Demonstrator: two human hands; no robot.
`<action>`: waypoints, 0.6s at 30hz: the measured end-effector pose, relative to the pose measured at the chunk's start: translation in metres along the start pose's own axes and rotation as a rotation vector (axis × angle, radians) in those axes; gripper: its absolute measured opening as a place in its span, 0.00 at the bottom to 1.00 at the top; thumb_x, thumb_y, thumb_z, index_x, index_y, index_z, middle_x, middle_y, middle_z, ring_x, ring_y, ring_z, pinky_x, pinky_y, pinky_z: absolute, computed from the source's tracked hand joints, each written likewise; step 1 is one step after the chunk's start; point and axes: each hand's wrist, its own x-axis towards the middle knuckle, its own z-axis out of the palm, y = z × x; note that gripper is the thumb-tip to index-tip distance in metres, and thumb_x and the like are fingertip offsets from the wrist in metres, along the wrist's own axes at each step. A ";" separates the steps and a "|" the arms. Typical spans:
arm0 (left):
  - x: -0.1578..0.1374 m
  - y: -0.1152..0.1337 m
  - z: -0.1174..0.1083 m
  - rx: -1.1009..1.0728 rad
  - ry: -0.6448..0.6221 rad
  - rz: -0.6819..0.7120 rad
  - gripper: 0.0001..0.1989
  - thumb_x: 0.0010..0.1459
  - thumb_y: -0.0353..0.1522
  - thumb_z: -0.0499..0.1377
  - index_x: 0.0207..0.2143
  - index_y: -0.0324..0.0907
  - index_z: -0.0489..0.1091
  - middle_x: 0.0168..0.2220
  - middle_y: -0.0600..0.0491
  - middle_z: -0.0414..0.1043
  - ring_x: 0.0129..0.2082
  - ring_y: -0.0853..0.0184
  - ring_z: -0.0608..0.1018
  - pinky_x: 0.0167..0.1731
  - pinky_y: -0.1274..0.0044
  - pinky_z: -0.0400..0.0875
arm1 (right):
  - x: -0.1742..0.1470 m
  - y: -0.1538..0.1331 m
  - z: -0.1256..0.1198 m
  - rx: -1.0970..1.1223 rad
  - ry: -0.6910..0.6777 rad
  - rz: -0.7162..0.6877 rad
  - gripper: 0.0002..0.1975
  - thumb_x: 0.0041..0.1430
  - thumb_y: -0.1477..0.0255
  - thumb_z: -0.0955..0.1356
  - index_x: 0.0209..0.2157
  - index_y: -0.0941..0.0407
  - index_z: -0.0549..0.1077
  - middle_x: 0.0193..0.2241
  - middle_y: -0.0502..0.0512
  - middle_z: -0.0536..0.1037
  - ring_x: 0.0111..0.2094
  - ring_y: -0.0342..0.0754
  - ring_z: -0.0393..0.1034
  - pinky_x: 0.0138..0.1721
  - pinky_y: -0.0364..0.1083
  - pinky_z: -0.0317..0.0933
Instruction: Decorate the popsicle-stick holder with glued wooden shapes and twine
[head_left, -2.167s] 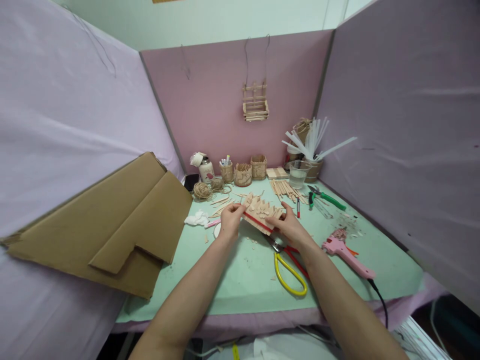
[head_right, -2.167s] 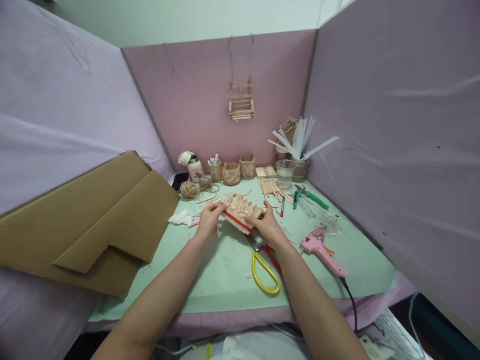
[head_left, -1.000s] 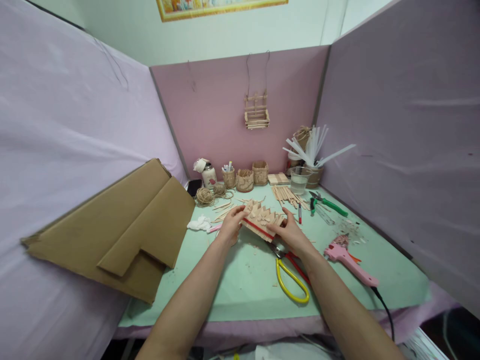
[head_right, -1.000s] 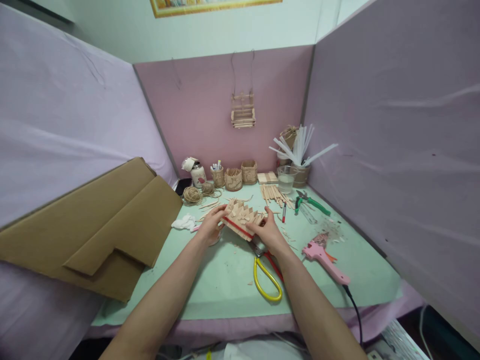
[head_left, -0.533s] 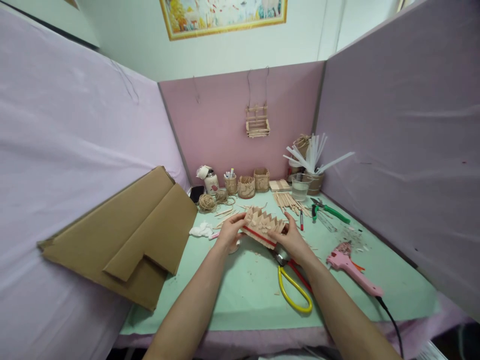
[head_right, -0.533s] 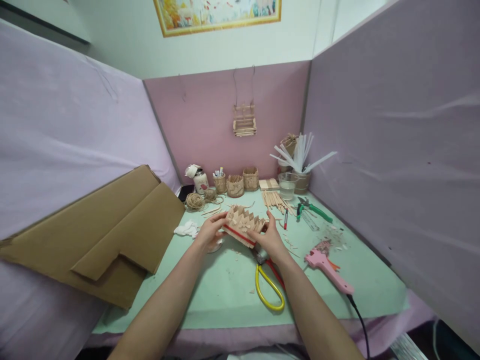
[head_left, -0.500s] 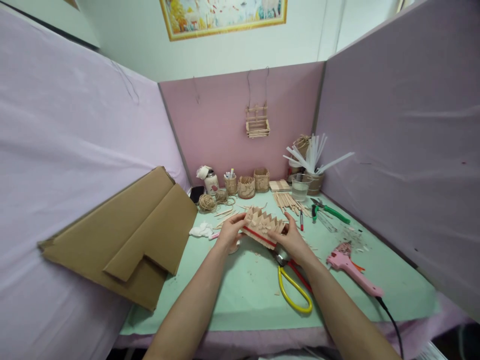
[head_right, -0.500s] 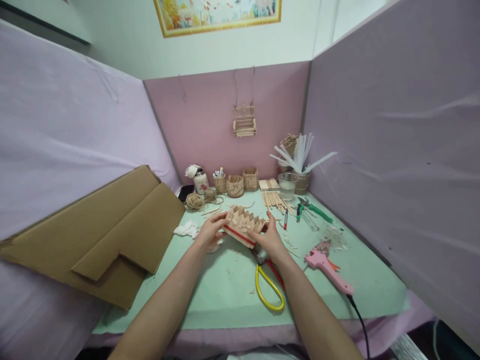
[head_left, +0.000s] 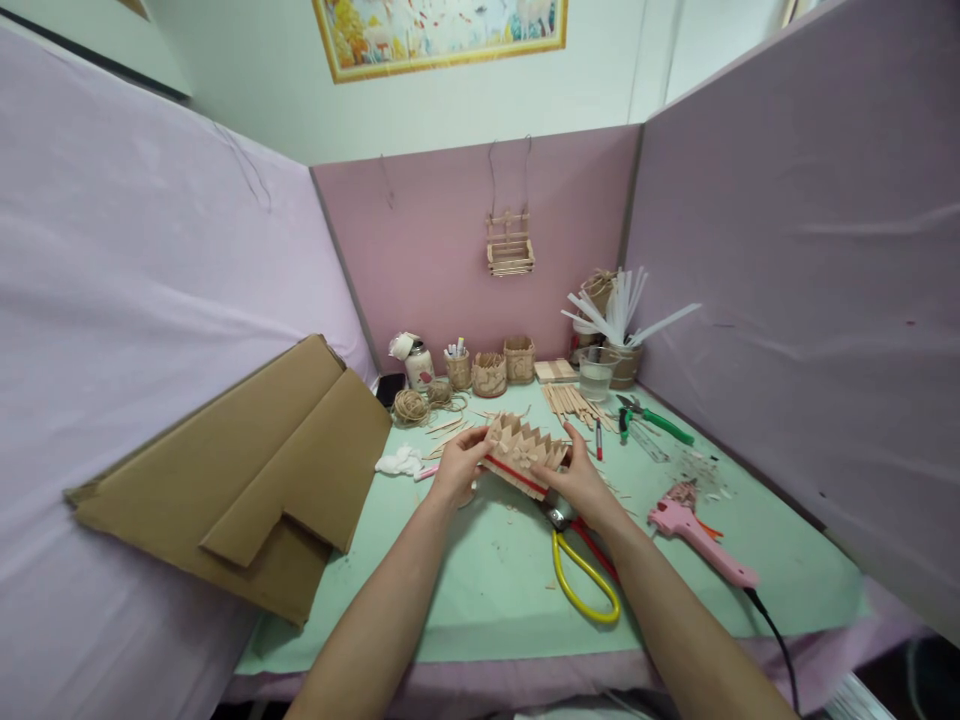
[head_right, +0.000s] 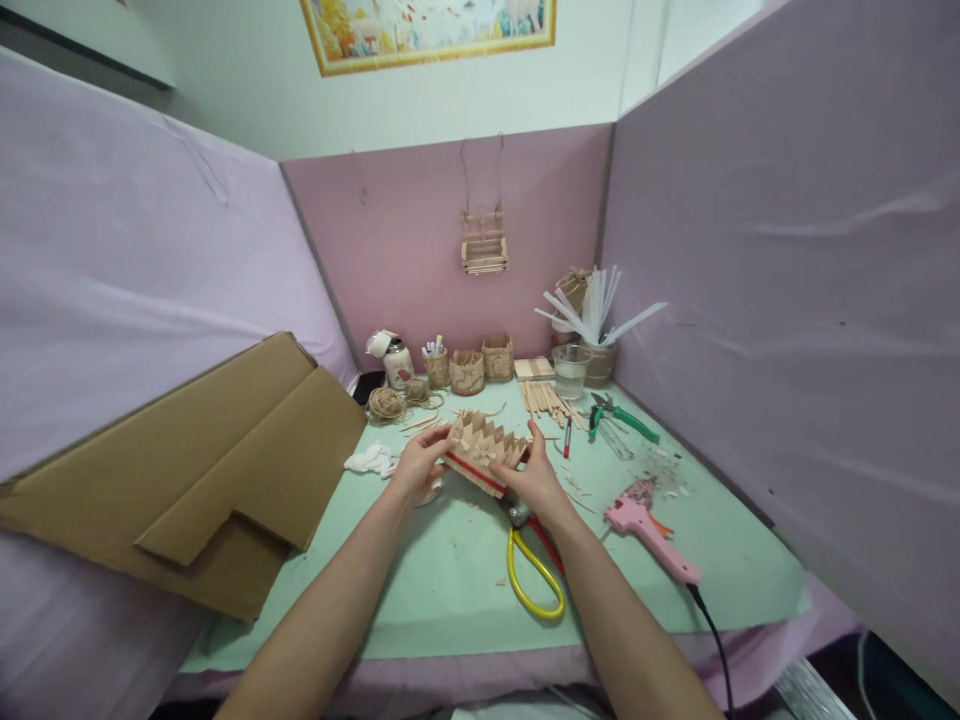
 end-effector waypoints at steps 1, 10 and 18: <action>0.000 -0.001 0.000 0.002 -0.003 0.002 0.20 0.34 0.33 0.70 0.34 0.40 0.76 0.36 0.49 0.76 0.36 0.63 0.76 0.31 0.75 0.71 | -0.001 -0.002 0.000 -0.004 0.002 0.004 0.57 0.43 0.62 0.75 0.66 0.54 0.39 0.55 0.63 0.70 0.54 0.54 0.67 0.56 0.54 0.58; 0.001 -0.001 -0.002 0.009 -0.056 0.003 0.19 0.36 0.34 0.70 0.35 0.41 0.76 0.37 0.49 0.76 0.38 0.62 0.76 0.33 0.75 0.71 | 0.003 0.003 0.000 0.040 0.016 0.034 0.56 0.43 0.63 0.75 0.66 0.53 0.40 0.53 0.64 0.72 0.53 0.57 0.69 0.55 0.57 0.61; 0.000 0.000 -0.003 -0.003 -0.109 0.027 0.22 0.36 0.34 0.71 0.37 0.40 0.75 0.43 0.46 0.75 0.44 0.59 0.75 0.39 0.72 0.72 | 0.007 0.012 -0.004 0.092 0.012 0.030 0.57 0.43 0.61 0.76 0.67 0.53 0.40 0.52 0.62 0.73 0.51 0.56 0.70 0.55 0.56 0.61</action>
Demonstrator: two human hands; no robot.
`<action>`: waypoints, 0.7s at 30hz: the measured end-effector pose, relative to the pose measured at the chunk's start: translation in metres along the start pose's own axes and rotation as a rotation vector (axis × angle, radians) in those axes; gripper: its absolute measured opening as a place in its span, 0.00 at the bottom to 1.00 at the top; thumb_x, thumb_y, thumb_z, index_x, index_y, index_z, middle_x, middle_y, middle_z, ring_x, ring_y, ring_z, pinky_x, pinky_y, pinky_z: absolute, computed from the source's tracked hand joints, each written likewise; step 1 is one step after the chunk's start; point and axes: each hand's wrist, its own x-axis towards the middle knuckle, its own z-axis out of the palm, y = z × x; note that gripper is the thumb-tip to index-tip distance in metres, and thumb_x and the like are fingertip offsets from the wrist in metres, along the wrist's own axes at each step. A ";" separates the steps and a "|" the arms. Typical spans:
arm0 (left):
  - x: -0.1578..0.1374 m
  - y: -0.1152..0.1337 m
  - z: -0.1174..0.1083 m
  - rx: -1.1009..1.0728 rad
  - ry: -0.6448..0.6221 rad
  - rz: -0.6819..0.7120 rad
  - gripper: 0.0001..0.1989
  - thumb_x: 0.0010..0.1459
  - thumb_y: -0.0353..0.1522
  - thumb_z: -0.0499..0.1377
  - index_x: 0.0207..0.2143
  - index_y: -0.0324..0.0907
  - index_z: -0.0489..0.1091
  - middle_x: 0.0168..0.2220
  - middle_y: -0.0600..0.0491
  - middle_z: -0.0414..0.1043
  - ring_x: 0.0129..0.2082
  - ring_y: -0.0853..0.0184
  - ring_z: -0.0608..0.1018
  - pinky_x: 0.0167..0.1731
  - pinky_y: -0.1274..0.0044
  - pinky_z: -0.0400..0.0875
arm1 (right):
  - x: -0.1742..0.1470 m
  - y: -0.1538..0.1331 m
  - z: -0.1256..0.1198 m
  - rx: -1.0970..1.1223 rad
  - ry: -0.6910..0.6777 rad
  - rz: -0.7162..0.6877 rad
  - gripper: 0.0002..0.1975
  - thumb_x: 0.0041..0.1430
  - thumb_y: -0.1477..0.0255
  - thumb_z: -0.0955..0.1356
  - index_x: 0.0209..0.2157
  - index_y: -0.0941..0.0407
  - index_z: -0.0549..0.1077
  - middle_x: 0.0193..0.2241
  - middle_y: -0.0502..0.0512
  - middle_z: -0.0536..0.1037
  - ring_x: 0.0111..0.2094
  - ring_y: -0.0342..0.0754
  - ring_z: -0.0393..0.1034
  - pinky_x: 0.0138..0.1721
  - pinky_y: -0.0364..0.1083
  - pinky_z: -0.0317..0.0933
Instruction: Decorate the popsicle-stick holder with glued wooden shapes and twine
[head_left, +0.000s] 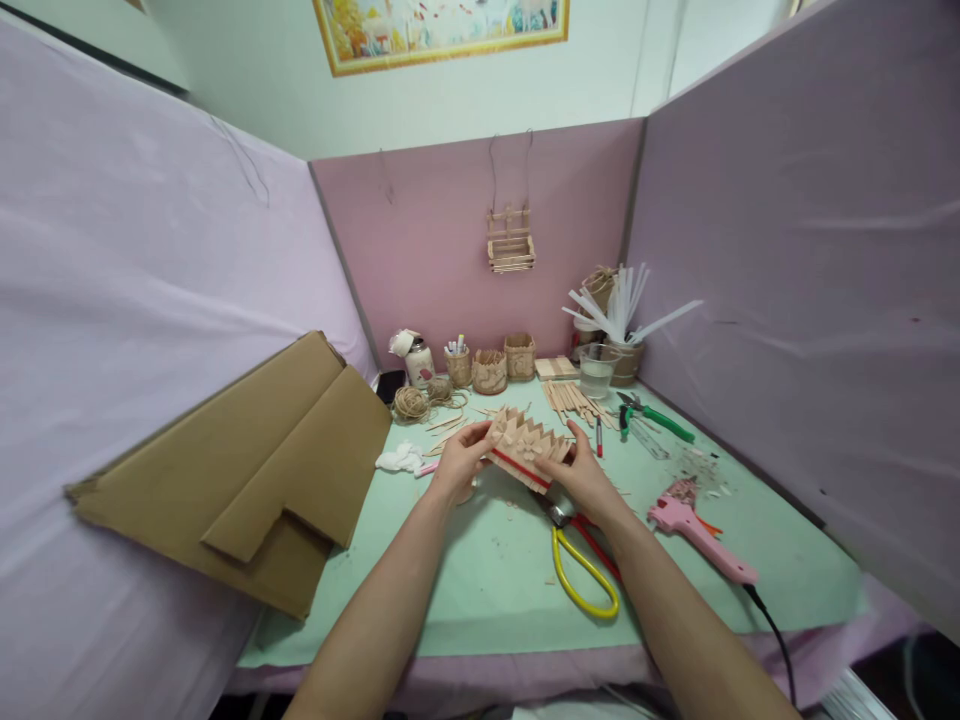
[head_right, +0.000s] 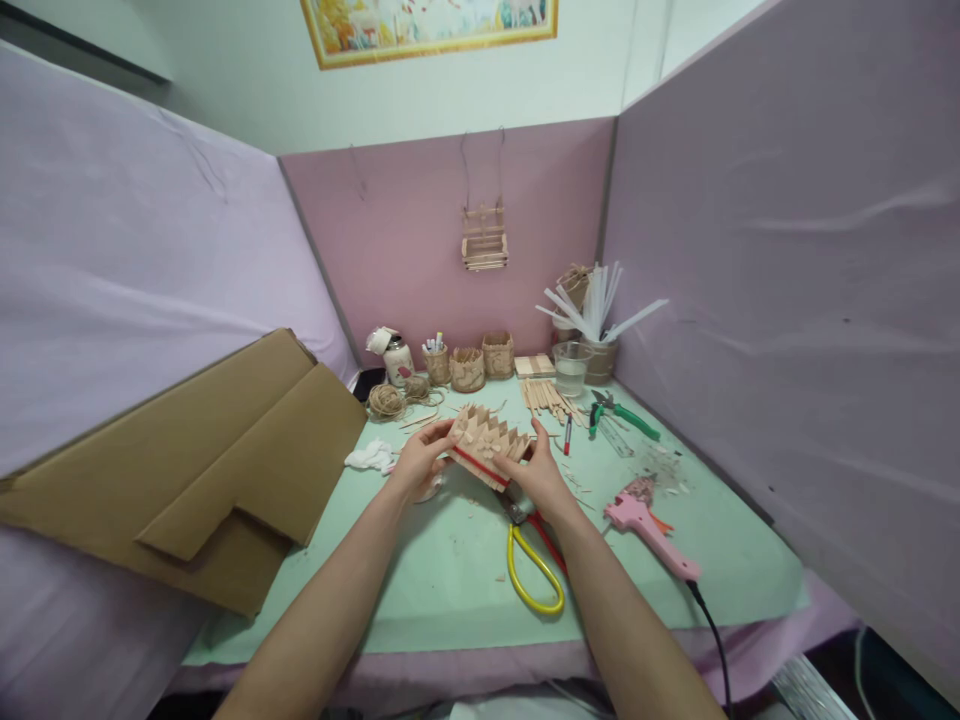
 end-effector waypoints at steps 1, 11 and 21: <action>0.000 0.000 0.000 -0.003 -0.003 0.004 0.22 0.35 0.33 0.71 0.37 0.40 0.75 0.43 0.46 0.75 0.44 0.60 0.75 0.39 0.71 0.71 | 0.000 0.000 0.000 0.007 0.000 -0.003 0.57 0.43 0.61 0.76 0.67 0.53 0.40 0.52 0.62 0.73 0.52 0.56 0.70 0.55 0.56 0.61; 0.002 -0.004 0.000 -0.001 0.027 0.021 0.21 0.35 0.31 0.71 0.35 0.40 0.74 0.39 0.47 0.76 0.41 0.62 0.76 0.40 0.71 0.71 | -0.001 -0.002 0.003 0.024 0.003 0.006 0.57 0.42 0.61 0.76 0.66 0.52 0.41 0.55 0.64 0.71 0.52 0.56 0.70 0.54 0.56 0.62; 0.001 -0.003 0.001 -0.012 0.027 0.028 0.20 0.34 0.30 0.71 0.34 0.40 0.74 0.37 0.49 0.76 0.39 0.63 0.76 0.38 0.73 0.71 | 0.000 0.000 0.001 0.012 0.002 0.013 0.57 0.41 0.61 0.76 0.66 0.52 0.42 0.54 0.63 0.71 0.52 0.56 0.70 0.55 0.56 0.61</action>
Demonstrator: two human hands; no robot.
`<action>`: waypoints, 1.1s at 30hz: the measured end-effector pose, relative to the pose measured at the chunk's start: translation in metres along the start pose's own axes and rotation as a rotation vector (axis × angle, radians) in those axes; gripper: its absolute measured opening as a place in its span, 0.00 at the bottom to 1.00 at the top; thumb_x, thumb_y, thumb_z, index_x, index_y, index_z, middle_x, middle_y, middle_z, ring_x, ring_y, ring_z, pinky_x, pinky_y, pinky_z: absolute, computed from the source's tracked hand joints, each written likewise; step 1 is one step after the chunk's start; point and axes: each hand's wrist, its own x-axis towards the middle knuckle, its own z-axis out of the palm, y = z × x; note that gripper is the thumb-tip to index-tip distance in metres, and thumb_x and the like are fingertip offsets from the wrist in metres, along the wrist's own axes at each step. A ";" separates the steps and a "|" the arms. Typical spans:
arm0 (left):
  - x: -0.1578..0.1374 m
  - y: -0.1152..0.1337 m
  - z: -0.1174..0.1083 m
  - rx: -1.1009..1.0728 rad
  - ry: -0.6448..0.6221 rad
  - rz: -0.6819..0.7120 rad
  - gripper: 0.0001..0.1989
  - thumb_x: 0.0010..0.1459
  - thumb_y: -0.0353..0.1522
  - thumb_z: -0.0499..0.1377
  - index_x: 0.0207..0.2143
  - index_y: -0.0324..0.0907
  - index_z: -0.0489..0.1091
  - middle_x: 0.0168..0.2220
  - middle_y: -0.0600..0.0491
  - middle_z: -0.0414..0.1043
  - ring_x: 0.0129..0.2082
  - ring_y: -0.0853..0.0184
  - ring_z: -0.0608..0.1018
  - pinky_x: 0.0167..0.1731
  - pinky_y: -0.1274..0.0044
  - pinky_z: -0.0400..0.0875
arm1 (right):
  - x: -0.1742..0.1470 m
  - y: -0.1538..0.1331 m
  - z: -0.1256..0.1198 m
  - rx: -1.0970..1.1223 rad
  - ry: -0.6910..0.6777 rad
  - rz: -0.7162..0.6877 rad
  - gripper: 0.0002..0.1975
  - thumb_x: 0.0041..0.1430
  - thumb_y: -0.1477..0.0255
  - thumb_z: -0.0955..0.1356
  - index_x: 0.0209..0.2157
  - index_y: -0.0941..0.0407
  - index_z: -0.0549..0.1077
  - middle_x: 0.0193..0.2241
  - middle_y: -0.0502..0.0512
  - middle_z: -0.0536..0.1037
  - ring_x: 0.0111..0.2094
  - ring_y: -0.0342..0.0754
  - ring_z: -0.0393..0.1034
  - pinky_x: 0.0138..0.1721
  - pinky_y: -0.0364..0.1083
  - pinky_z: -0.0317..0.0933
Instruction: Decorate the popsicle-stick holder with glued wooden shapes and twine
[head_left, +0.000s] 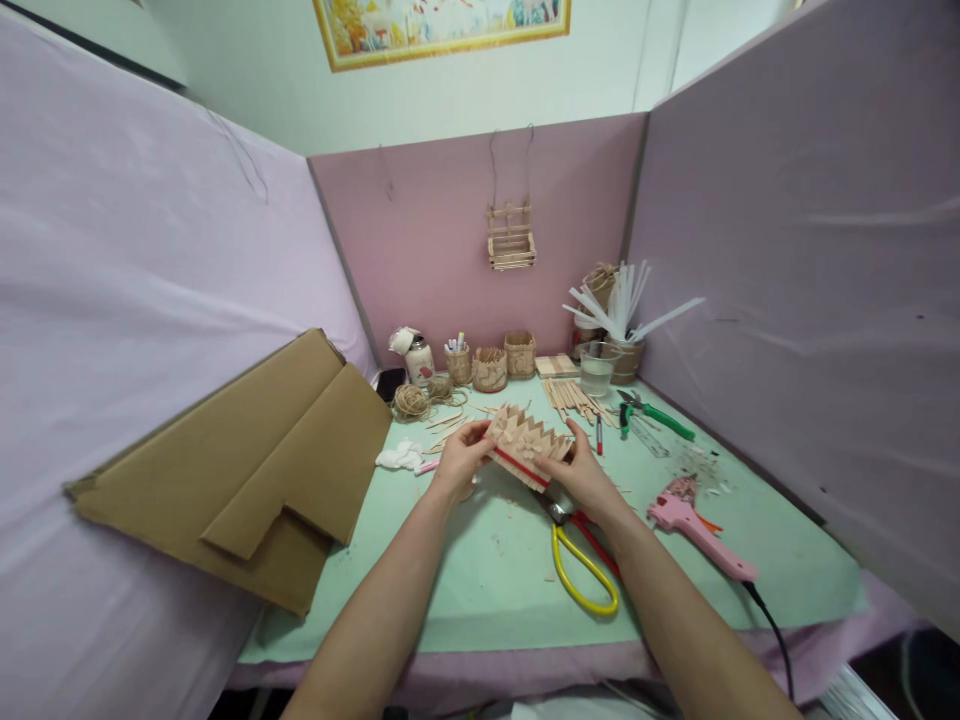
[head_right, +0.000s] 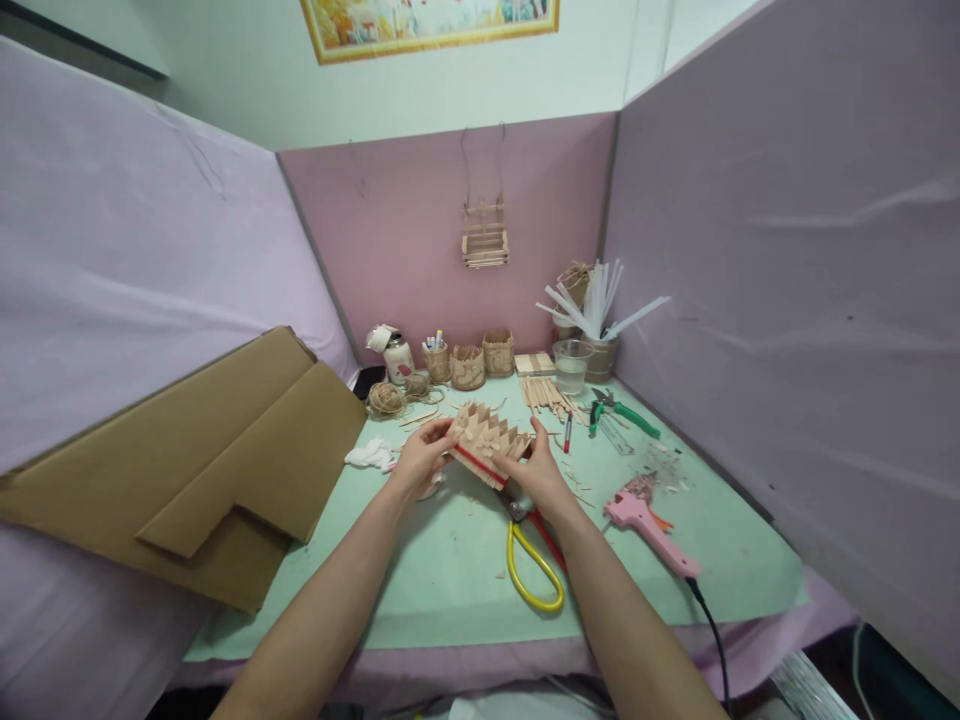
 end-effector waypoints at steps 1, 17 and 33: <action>0.000 0.000 0.000 0.000 -0.002 0.000 0.20 0.34 0.30 0.71 0.34 0.40 0.74 0.37 0.49 0.76 0.39 0.63 0.76 0.38 0.73 0.71 | 0.000 0.000 0.000 -0.001 0.000 0.001 0.57 0.41 0.61 0.76 0.66 0.52 0.41 0.55 0.63 0.71 0.52 0.56 0.70 0.55 0.56 0.61; -0.001 0.002 0.001 0.009 0.024 -0.022 0.21 0.35 0.36 0.72 0.34 0.40 0.73 0.34 0.50 0.75 0.38 0.64 0.76 0.36 0.74 0.70 | 0.000 0.004 0.000 -0.029 -0.009 -0.044 0.57 0.43 0.61 0.76 0.66 0.52 0.40 0.54 0.63 0.71 0.53 0.55 0.68 0.56 0.57 0.59; 0.000 -0.003 0.002 0.075 0.093 0.010 0.21 0.36 0.37 0.71 0.34 0.39 0.73 0.30 0.52 0.74 0.32 0.67 0.75 0.31 0.77 0.69 | -0.003 -0.001 0.003 -0.101 -0.011 -0.085 0.56 0.42 0.61 0.75 0.66 0.53 0.41 0.56 0.62 0.68 0.57 0.54 0.64 0.58 0.56 0.56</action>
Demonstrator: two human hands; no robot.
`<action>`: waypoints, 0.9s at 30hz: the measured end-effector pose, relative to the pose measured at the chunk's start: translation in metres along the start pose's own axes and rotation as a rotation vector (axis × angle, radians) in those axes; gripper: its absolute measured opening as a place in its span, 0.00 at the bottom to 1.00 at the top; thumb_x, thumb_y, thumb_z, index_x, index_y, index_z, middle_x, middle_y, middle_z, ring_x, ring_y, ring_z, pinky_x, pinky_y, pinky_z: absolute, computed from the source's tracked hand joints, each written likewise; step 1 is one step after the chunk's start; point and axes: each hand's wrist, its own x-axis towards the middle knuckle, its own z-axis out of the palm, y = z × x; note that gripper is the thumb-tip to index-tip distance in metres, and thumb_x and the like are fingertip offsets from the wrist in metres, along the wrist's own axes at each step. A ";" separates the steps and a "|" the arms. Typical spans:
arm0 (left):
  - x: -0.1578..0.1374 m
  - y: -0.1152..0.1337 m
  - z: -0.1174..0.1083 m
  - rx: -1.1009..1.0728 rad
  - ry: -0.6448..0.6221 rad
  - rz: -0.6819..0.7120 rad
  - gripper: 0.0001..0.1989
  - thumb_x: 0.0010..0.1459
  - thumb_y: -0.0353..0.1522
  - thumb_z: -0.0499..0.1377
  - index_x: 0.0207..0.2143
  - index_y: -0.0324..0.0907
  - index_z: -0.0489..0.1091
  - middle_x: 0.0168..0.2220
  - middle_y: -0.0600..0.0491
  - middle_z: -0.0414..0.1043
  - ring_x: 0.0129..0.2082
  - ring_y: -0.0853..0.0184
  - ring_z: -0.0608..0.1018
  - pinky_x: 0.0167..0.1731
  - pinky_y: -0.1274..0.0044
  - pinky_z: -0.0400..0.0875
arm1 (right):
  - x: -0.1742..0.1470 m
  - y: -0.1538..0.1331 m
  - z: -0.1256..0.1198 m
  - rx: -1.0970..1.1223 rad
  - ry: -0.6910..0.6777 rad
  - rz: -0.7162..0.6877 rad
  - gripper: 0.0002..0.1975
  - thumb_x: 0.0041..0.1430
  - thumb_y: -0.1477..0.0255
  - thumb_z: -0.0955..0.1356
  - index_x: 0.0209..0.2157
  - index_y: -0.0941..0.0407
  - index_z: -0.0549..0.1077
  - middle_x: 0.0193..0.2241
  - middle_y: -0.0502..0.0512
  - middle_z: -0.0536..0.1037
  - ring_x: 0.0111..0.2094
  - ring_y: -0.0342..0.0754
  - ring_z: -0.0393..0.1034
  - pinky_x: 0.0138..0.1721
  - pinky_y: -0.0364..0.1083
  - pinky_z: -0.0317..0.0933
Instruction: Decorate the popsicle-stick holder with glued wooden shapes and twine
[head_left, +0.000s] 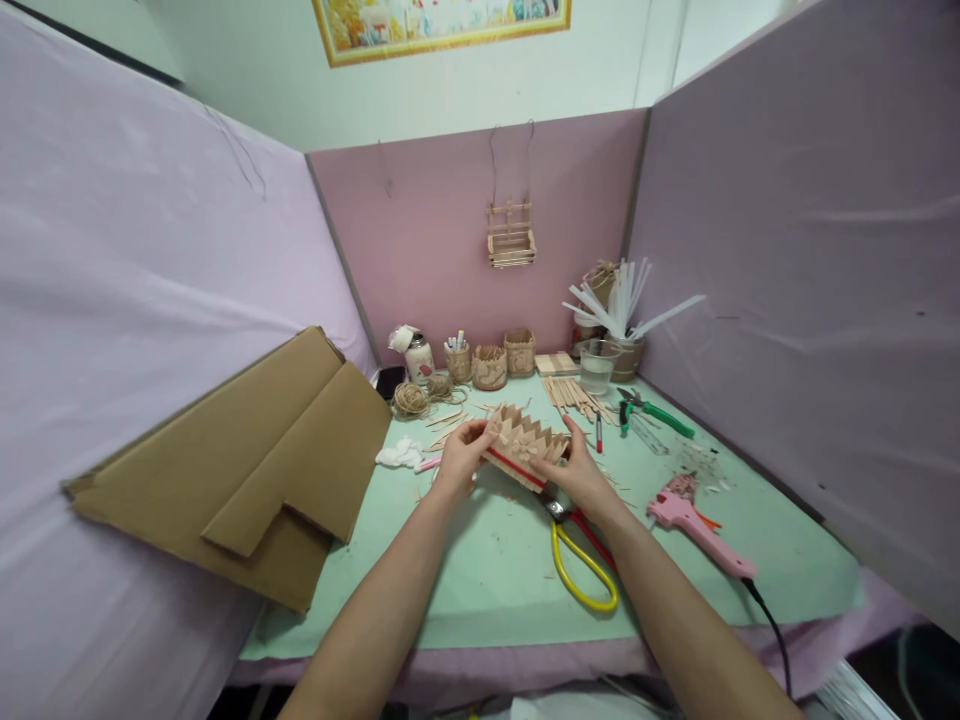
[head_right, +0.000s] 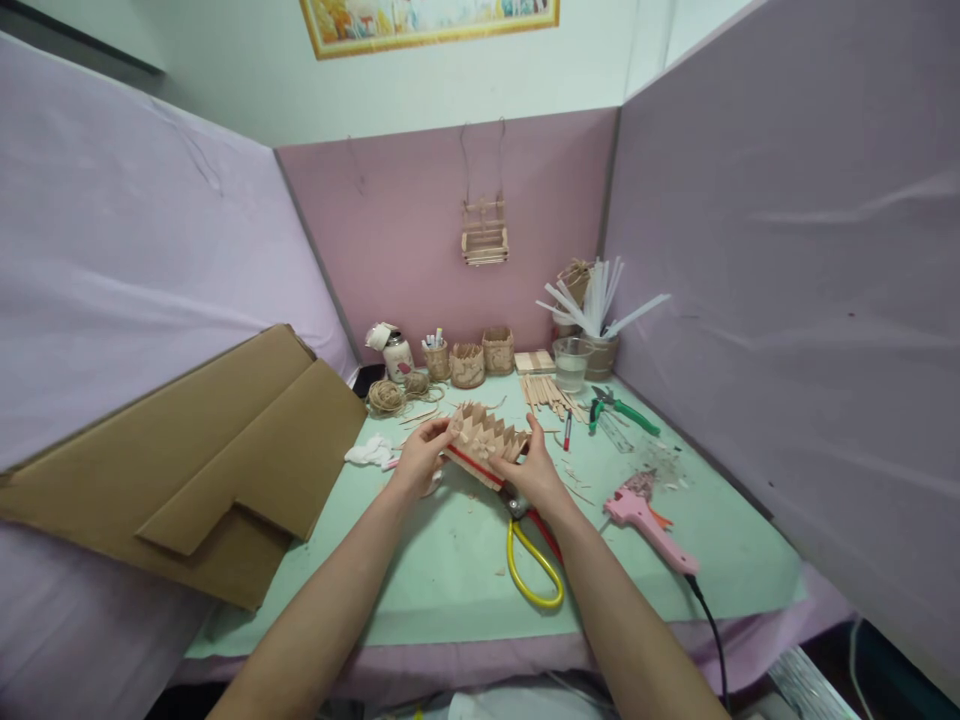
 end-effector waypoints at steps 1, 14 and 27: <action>0.000 0.000 0.000 0.002 0.001 0.002 0.21 0.36 0.37 0.71 0.34 0.39 0.73 0.30 0.52 0.74 0.32 0.67 0.75 0.31 0.77 0.68 | 0.000 0.000 0.000 0.001 0.001 0.005 0.57 0.42 0.61 0.75 0.66 0.53 0.41 0.56 0.62 0.69 0.57 0.54 0.64 0.58 0.56 0.56; 0.001 -0.002 -0.001 -0.028 -0.028 -0.003 0.22 0.35 0.39 0.71 0.34 0.40 0.73 0.32 0.52 0.74 0.33 0.66 0.75 0.32 0.76 0.68 | -0.002 -0.007 -0.001 0.011 0.011 0.048 0.56 0.41 0.62 0.76 0.66 0.53 0.42 0.56 0.63 0.69 0.56 0.55 0.66 0.57 0.56 0.57; -0.001 0.000 0.000 -0.016 -0.073 0.024 0.20 0.38 0.40 0.70 0.34 0.41 0.73 0.35 0.51 0.75 0.36 0.65 0.75 0.35 0.76 0.70 | 0.000 -0.008 -0.003 0.012 0.031 0.022 0.55 0.42 0.63 0.75 0.66 0.52 0.43 0.55 0.62 0.70 0.55 0.54 0.67 0.58 0.56 0.57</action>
